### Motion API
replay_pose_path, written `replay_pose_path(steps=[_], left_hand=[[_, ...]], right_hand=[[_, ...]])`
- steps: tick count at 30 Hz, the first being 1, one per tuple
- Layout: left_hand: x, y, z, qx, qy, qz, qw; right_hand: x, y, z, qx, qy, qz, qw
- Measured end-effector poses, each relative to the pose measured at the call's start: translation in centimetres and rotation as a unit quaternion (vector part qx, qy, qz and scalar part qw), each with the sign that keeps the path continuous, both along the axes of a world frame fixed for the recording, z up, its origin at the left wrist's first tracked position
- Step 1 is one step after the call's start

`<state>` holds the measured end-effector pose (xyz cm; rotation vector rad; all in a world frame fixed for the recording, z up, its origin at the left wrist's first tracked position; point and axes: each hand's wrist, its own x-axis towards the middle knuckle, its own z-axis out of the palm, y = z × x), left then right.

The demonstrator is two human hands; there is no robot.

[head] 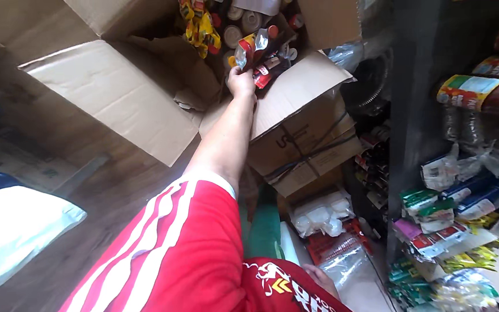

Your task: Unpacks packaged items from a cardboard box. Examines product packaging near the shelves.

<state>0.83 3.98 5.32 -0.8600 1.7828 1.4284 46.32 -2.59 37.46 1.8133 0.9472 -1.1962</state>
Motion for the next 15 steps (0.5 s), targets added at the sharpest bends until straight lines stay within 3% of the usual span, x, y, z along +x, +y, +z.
replay_pose_path(steps=[6, 15], left_hand=[[-0.5, -0.5, 1.4, 0.006, -0.047, -0.031, 0.998], [-0.9, 1.7, -1.0, -0.008, -0.041, -0.057, 0.997]], right_hand=[[-6.2, 1.1, -1.5, 0.059, 0.053, -0.092, 0.993], [-8.2, 1.7, -4.3, 0.036, 0.073, -0.021, 0.997]])
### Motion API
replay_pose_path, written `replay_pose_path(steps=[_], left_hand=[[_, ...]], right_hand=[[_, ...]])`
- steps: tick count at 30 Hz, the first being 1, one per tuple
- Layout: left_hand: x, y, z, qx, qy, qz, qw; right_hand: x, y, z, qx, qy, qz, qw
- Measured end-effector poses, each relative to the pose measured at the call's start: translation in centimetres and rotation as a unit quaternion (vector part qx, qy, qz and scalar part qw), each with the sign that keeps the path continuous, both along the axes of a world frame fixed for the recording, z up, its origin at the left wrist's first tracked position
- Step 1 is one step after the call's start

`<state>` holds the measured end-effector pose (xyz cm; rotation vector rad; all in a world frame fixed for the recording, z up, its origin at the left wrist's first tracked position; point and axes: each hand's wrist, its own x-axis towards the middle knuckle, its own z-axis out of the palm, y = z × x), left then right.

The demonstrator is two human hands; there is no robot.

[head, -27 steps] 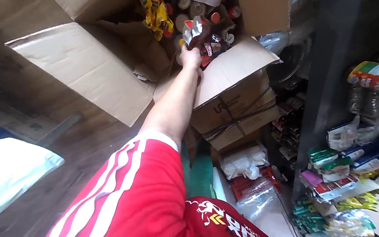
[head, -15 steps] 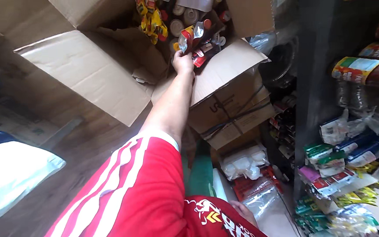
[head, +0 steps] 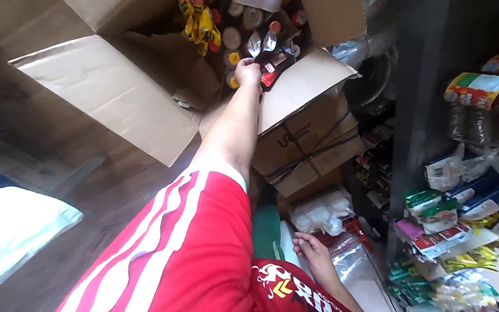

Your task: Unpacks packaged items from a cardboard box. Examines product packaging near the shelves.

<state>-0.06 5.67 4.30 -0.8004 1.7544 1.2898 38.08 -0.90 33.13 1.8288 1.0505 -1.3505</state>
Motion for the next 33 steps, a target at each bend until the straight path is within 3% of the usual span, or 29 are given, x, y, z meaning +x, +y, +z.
replay_pose_path(steps=[4, 7, 11, 14, 17, 20, 24, 28, 33], left_hand=[[-0.5, 0.4, -1.3, -0.004, -0.009, -0.021, 1.0], [-0.7, 0.6, -2.0, -0.025, -0.025, -0.048, 0.998], [-0.9, 0.5, -2.1, -0.026, -0.06, -0.055, 0.996], [-1.1, 0.1, -2.3, 0.0, -0.077, -0.023, 0.997], [-0.8, -0.4, -2.1, 0.021, -0.067, -0.001, 0.998], [-0.4, -0.4, -1.7, -0.004, -0.045, -0.012, 0.999], [-0.7, -0.6, -2.1, -0.038, -0.013, -0.105, 0.994], [-0.5, -1.0, -1.7, -0.043, -0.004, -0.108, 0.993], [0.0, -1.1, 0.1, -0.049, 0.026, -0.105, 0.993]], right_hand=[[-4.1, 2.5, -2.3, 0.012, 0.041, 0.077, 0.996], [-9.7, 5.4, -4.2, 0.103, 0.17, 0.169, 0.965], [-17.9, 10.6, -9.0, 0.303, 0.377, 0.353, 0.801], [-26.6, 14.3, -12.3, 0.357, 0.394, 0.465, 0.708], [-34.6, 16.1, -15.3, 0.31, 0.298, 0.558, 0.71], [-38.7, 16.3, -18.3, 0.219, 0.177, 0.623, 0.73], [-39.1, 15.5, -21.9, 0.192, 0.097, 0.653, 0.727], [-38.4, 14.7, -24.8, 0.221, 0.112, 0.646, 0.722], [-38.0, 15.1, -25.4, 0.273, 0.126, 0.66, 0.689]])
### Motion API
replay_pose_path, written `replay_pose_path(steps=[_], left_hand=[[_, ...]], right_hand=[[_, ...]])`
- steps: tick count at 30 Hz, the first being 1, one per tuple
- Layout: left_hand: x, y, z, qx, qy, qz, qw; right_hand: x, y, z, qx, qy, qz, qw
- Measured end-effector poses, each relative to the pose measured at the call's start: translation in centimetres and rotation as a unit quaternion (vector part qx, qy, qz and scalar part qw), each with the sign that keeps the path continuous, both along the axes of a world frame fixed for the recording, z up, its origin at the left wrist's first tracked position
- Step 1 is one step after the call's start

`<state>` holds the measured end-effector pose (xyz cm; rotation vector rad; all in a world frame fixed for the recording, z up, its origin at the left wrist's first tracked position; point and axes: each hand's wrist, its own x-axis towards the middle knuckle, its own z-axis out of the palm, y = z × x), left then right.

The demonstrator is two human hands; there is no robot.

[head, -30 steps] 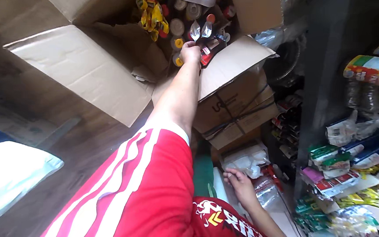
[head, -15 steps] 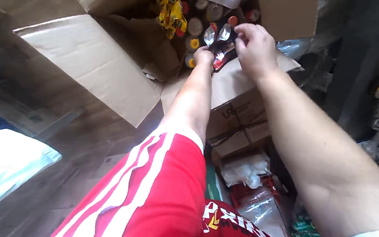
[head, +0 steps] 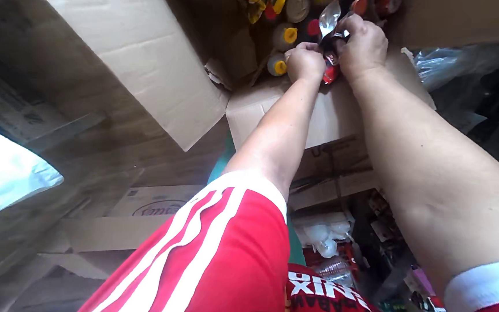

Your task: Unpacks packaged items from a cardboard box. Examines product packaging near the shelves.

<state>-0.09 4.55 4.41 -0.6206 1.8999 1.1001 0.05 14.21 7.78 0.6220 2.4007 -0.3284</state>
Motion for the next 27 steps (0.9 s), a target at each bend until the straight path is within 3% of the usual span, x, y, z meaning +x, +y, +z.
replay_pose_path(steps=[7, 11, 18, 21, 24, 27], left_hand=[[1.2, -0.2, 1.7, 0.019, 0.07, -0.023, 0.997], [2.1, -1.3, 1.7, 0.056, 0.143, -0.049, 0.987], [2.8, -3.1, 1.3, 0.082, 0.147, -0.13, 0.977], [2.8, -3.2, 1.3, 0.095, 0.146, -0.155, 0.972], [3.3, -3.5, 0.9, 0.116, 0.179, -0.154, 0.965], [4.1, -3.6, 0.4, 0.132, 0.222, -0.149, 0.954]], right_hand=[[1.4, 1.3, 0.8, 0.001, 0.026, 0.017, 1.0], [4.2, 3.4, 3.7, -0.007, 0.171, 0.023, 0.985], [13.7, 8.2, 13.1, -0.106, 0.487, 0.006, 0.867], [17.6, 9.0, 15.3, -0.197, 0.535, -0.031, 0.821], [17.4, 8.4, 15.1, -0.327, 0.554, -0.082, 0.761], [15.3, 6.3, 13.6, -0.293, 0.477, -0.159, 0.813]])
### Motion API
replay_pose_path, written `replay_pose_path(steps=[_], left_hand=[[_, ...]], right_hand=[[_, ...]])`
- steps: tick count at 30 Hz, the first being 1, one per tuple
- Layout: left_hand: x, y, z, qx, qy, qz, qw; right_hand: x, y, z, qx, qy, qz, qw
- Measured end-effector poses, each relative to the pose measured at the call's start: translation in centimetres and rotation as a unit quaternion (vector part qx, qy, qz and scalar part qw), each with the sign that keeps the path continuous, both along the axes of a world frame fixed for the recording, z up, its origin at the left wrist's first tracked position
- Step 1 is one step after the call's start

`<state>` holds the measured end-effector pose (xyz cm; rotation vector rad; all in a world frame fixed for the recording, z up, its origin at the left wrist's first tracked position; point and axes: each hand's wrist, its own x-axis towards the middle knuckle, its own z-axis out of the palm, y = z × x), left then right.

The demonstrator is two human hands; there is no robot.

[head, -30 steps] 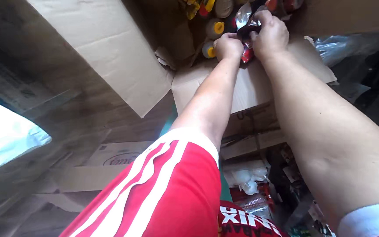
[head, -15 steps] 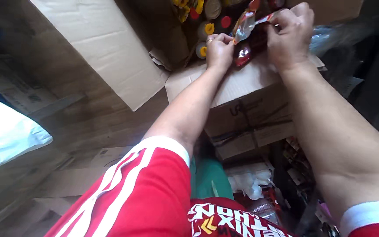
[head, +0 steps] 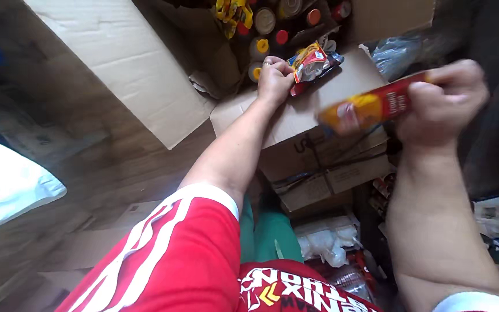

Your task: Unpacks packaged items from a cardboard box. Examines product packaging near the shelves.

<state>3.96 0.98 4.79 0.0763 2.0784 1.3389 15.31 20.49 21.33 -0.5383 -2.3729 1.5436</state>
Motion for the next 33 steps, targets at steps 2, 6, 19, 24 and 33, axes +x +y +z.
replay_pose_path(steps=[2, 6, 19, 24, 33], left_hand=[[0.2, -0.2, -0.1, 0.01, 0.003, 0.003, 1.0], [-0.7, -0.6, -0.2, -0.001, -0.066, 0.0, 0.998], [-2.4, -3.5, -0.8, 0.145, -0.262, 0.318, 0.9], [-4.3, -7.5, -0.1, 0.19, -0.173, 0.273, 0.927], [-0.2, -6.5, 8.2, 0.206, -0.149, 0.034, 0.966]], right_hand=[[-1.9, -1.7, -1.2, 0.037, -0.174, -0.015, 0.984], [-6.8, -3.5, -3.8, 0.092, -0.47, 0.086, 0.874], [-8.7, -3.5, -6.0, 0.207, -0.535, 0.191, 0.796], [-0.8, -2.7, -1.2, 0.106, -0.413, 0.122, 0.896], [7.7, -5.8, -0.1, -0.498, -0.252, 0.01, 0.829]])
